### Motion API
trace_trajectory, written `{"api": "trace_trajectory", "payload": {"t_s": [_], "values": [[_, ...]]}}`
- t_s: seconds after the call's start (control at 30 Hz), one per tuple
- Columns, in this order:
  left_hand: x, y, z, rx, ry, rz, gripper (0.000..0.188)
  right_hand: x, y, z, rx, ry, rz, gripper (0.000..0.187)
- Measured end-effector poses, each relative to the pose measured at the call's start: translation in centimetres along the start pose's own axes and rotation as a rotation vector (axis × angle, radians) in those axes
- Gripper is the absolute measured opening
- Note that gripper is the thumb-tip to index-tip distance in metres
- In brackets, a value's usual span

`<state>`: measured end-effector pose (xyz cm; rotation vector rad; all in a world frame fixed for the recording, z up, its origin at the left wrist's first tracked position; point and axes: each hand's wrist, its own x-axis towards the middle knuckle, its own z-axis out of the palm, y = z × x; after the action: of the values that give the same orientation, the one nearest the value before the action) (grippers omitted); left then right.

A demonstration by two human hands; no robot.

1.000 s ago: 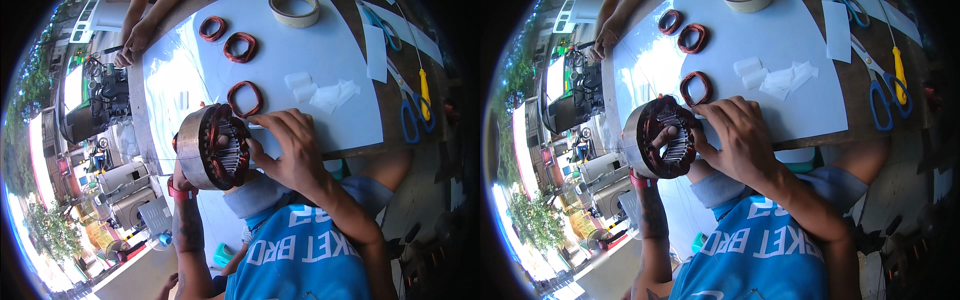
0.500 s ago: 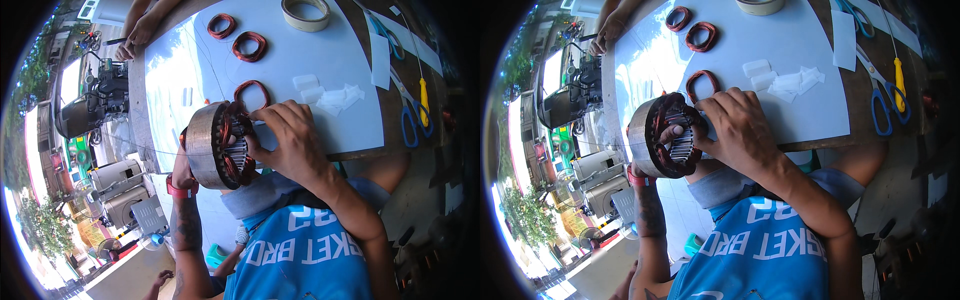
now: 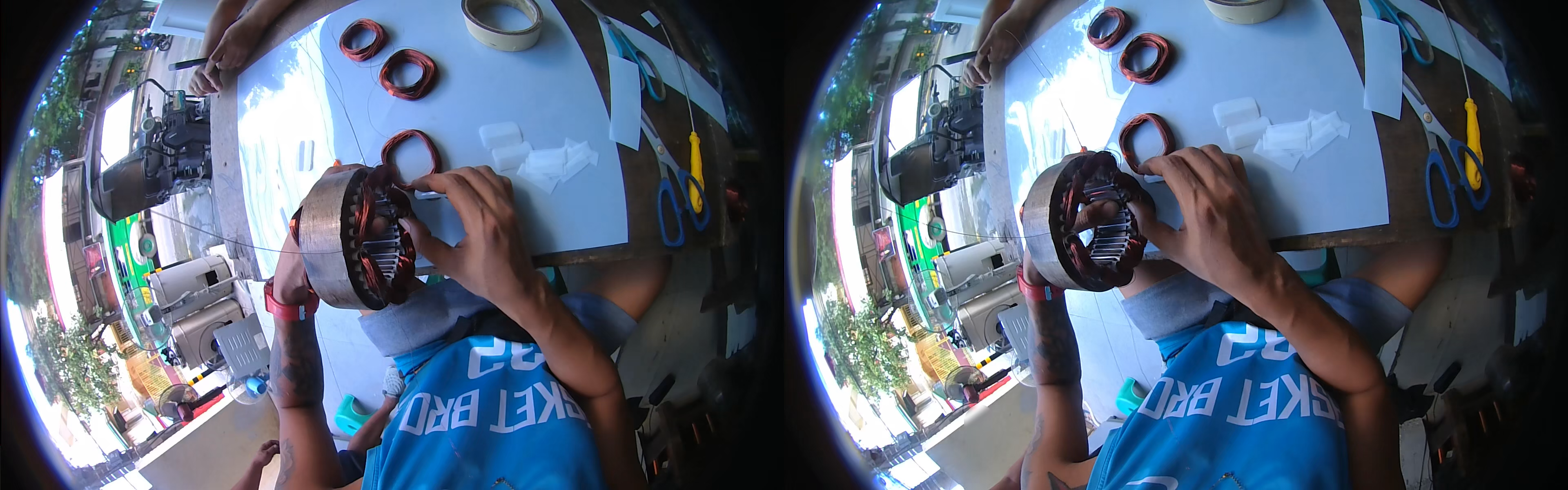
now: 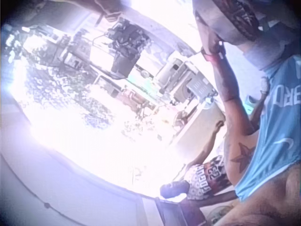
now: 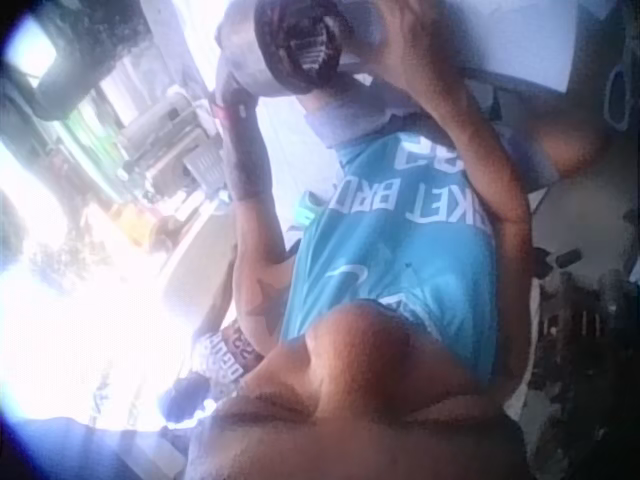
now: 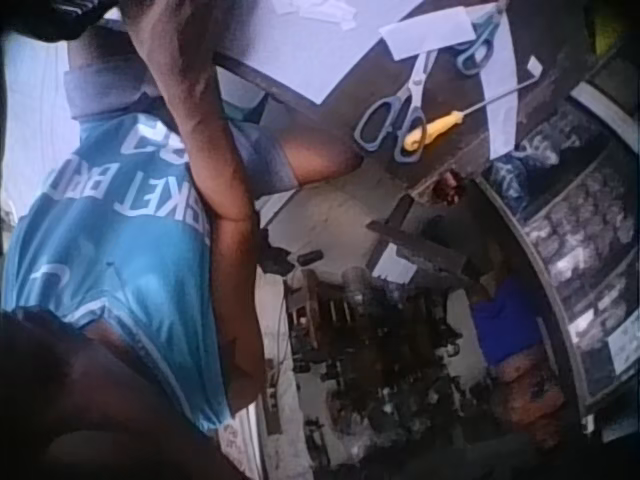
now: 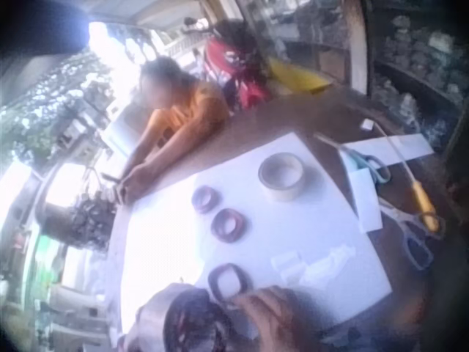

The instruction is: The person inserts copper wire coils into the slots of a motor stator and places white insulating paper between the coils. The work is done by hand at a table with additional coils, tape, and scissors nearby.

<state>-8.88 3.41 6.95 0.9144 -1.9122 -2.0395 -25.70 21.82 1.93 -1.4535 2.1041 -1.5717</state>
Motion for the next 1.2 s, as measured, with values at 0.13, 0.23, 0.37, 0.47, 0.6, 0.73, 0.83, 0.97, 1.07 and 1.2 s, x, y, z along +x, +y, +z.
{"api": "trace_trajectory", "payload": {"t_s": [0.13,0.23,0.37,0.47,0.6,0.73,0.83,0.97,1.07,1.2], "values": [[-0.2,0.3,0.3,-0.054,0.042,-0.090,0.068,0.1,0.1,0.1,-0.023,-0.005,-0.030,0.042],[0.0,0.2,-0.1,0.025,0.028,-0.138,0.072,0.2,-0.1,0.0,-0.036,-0.014,-0.030,0.043],[0.1,0.1,-1.0,0.077,-0.045,-0.198,0.082,0.5,-0.6,-0.3,-0.143,-0.026,-0.094,0.043],[-0.3,-0.5,-0.9,0.032,0.017,-0.192,0.071,0.6,-0.9,-0.2,-0.207,-0.005,-0.138,0.039],[-0.6,-1.6,-0.9,0.018,0.029,-0.074,0.065,0.2,-1.0,-0.1,-0.184,0.029,-0.088,0.036],[-0.7,-2.5,-1.7,0.096,-0.101,0.160,0.063,-0.8,-1.0,-0.3,-0.084,0.145,-0.086,0.038],[-1.0,-2.9,-2.3,0.092,-0.145,0.192,0.063,-1.7,-1.4,-0.1,-0.044,0.139,-0.105,0.038],[-1.2,-3.2,-2.7,0.098,-0.146,0.152,0.062,-2.2,-1.5,0.2,0.010,0.101,-0.087,0.032],[-1.2,-3.4,-3.0,0.095,-0.149,0.147,0.061,-2.3,-1.3,0.4,-0.014,0.078,-0.102,0.028],[-1.4,-3.9,-3.5,0.085,-0.160,0.142,0.061,-2.3,-1.1,0.6,-0.042,0.068,-0.104,0.026]]}}
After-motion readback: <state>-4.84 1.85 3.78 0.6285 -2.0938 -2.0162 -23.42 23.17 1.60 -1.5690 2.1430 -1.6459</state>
